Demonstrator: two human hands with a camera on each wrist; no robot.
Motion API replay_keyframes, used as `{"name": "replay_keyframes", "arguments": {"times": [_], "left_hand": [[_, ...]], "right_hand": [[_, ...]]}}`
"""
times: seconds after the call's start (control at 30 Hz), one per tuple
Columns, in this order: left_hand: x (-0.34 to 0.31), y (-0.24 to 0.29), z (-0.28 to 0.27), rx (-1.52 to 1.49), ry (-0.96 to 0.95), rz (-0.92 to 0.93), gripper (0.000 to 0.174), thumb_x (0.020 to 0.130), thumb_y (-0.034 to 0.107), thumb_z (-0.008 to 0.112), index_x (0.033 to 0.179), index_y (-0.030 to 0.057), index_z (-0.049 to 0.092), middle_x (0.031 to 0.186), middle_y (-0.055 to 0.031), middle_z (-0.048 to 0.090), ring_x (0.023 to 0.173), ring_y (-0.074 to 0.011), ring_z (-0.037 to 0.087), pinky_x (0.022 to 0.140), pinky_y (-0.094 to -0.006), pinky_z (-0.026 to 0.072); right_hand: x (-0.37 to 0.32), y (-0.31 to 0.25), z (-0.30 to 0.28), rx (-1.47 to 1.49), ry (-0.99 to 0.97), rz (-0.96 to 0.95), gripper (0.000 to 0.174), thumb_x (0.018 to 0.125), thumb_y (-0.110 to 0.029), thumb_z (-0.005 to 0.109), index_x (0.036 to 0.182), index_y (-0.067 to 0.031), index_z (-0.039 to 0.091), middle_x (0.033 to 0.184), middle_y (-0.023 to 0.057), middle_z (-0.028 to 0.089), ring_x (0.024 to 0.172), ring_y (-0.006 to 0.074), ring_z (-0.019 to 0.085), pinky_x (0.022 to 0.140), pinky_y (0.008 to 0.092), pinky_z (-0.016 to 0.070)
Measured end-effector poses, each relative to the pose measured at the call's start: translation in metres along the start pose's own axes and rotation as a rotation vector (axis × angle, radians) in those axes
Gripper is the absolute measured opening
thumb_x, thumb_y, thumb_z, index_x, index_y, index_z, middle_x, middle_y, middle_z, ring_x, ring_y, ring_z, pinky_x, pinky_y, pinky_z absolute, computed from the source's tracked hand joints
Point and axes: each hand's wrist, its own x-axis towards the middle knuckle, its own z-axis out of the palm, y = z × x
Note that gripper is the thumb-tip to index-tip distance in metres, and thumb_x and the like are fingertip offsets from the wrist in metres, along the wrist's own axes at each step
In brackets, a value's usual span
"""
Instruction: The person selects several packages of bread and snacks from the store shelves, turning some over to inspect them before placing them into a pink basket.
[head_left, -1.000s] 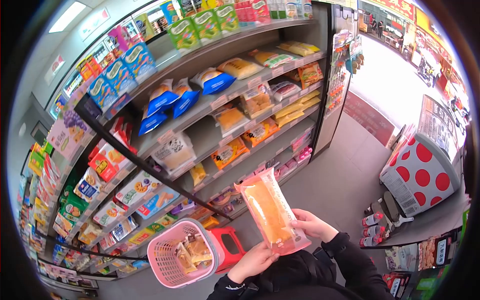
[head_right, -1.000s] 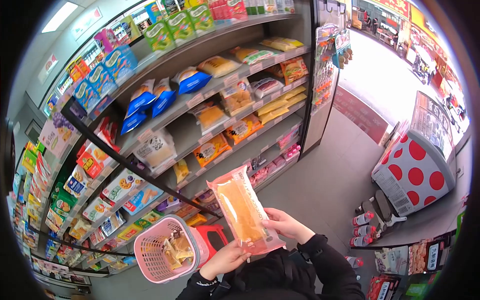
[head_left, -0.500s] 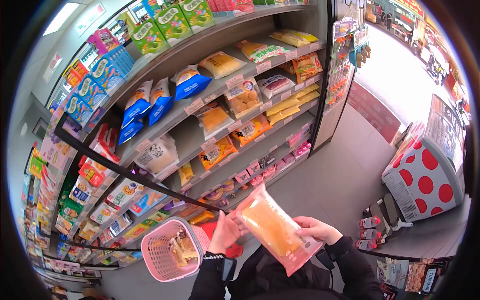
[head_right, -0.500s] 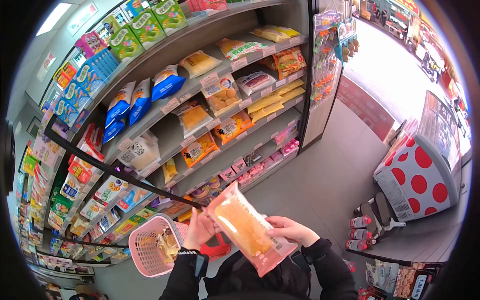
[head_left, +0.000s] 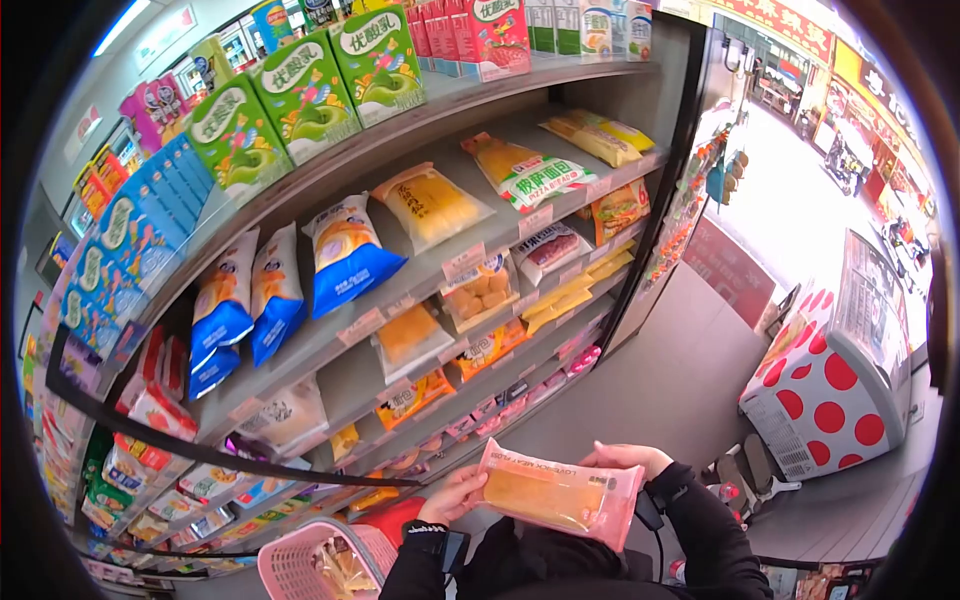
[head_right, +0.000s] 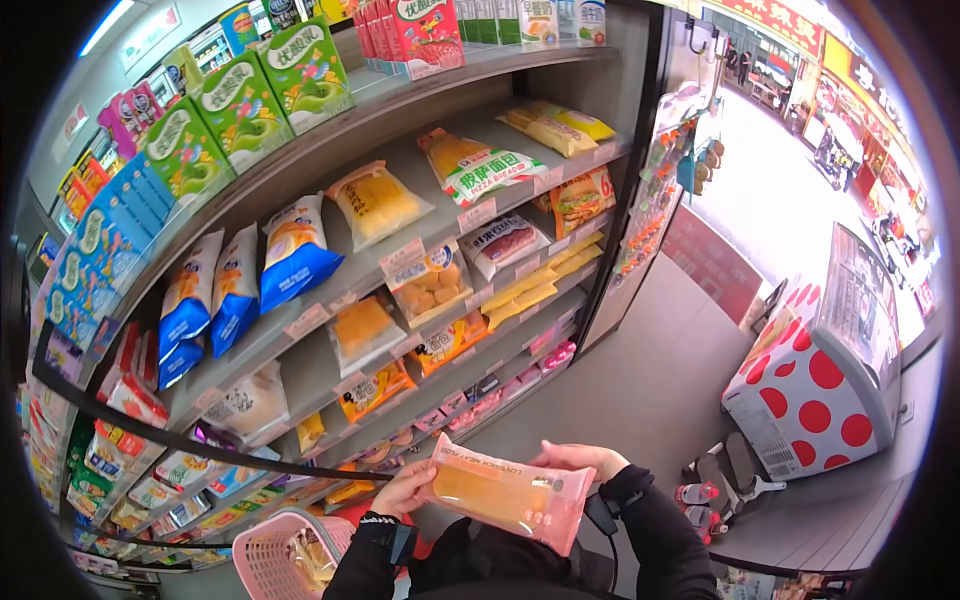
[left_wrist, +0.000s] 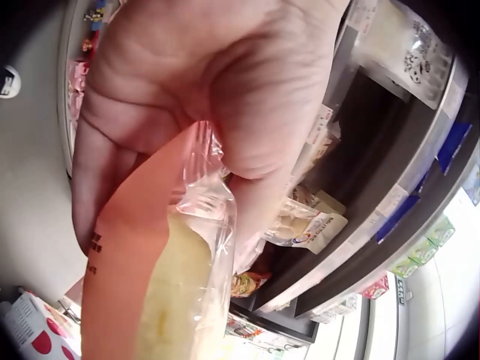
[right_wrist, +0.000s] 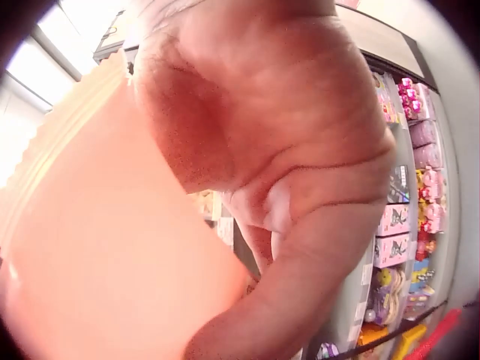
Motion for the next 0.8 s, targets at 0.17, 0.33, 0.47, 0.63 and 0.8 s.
{"name": "replay_keyframes", "arguments": {"times": [0.17, 0.33, 0.47, 0.63, 0.8], "left_hand": [[0.029, 0.005, -0.023, -0.124, 0.089, -0.014, 0.032, 0.083, 0.017, 0.048, 0.109, -0.0018, 0.043, 0.103, -0.0085, 0.053, 0.090, -0.0154, 0.053, 0.074, -0.0275, 0.0438], [0.061, 0.017, -0.032, -0.165, 0.140, 0.048, 0.033, 0.082, 0.015, 0.048, 0.109, -0.0030, 0.042, 0.106, -0.0101, 0.051, 0.094, -0.0197, 0.051, 0.080, -0.0345, 0.0418], [0.095, 0.012, -0.036, -0.191, 0.267, -0.030, 0.030, 0.082, 0.014, 0.049, 0.107, -0.0018, 0.044, 0.104, -0.0100, 0.051, 0.093, -0.0197, 0.052, 0.080, -0.0345, 0.0421], [0.151, 0.004, -0.013, -0.257, 0.404, 0.030, 0.014, 0.079, 0.014, 0.054, 0.089, 0.0043, 0.052, 0.079, -0.0029, 0.054, 0.066, -0.0125, 0.052, 0.057, -0.0262, 0.0445], [0.205, -0.006, 0.005, -0.390, 0.449, 0.011, 0.012, 0.079, 0.014, 0.054, 0.087, 0.0048, 0.052, 0.080, -0.0046, 0.054, 0.065, -0.0142, 0.052, 0.056, -0.0275, 0.0450]], "right_hand": [[0.025, 0.009, -0.057, 0.474, 0.063, -0.170, 0.066, 0.083, -0.050, 0.029, 0.116, 0.0061, 0.034, 0.113, 0.0154, 0.046, 0.100, 0.0226, 0.048, 0.086, 0.0352, 0.0390], [0.008, -0.012, -0.070, 0.504, -0.032, -0.320, 0.062, 0.085, -0.047, 0.024, 0.117, 0.0057, 0.032, 0.113, 0.0182, 0.044, 0.100, 0.0281, 0.048, 0.081, 0.0375, 0.0420], [0.006, -0.031, -0.082, 0.319, 0.282, -0.436, 0.040, 0.088, -0.024, 0.035, 0.112, 0.0076, 0.037, 0.108, 0.0188, 0.047, 0.095, 0.0246, 0.051, 0.081, 0.0344, 0.0430], [0.022, -0.048, -0.140, 0.412, 0.460, -0.362, 0.032, 0.082, -0.009, 0.047, 0.108, 0.0078, 0.040, 0.096, 0.0120, 0.051, 0.084, 0.0169, 0.054, 0.073, 0.0264, 0.0467], [0.033, -0.082, -0.211, 0.343, 0.511, -0.248, 0.030, 0.079, -0.005, 0.049, 0.105, 0.0083, 0.042, 0.092, 0.0118, 0.052, 0.079, 0.0169, 0.055, 0.070, 0.0250, 0.0481]]}}
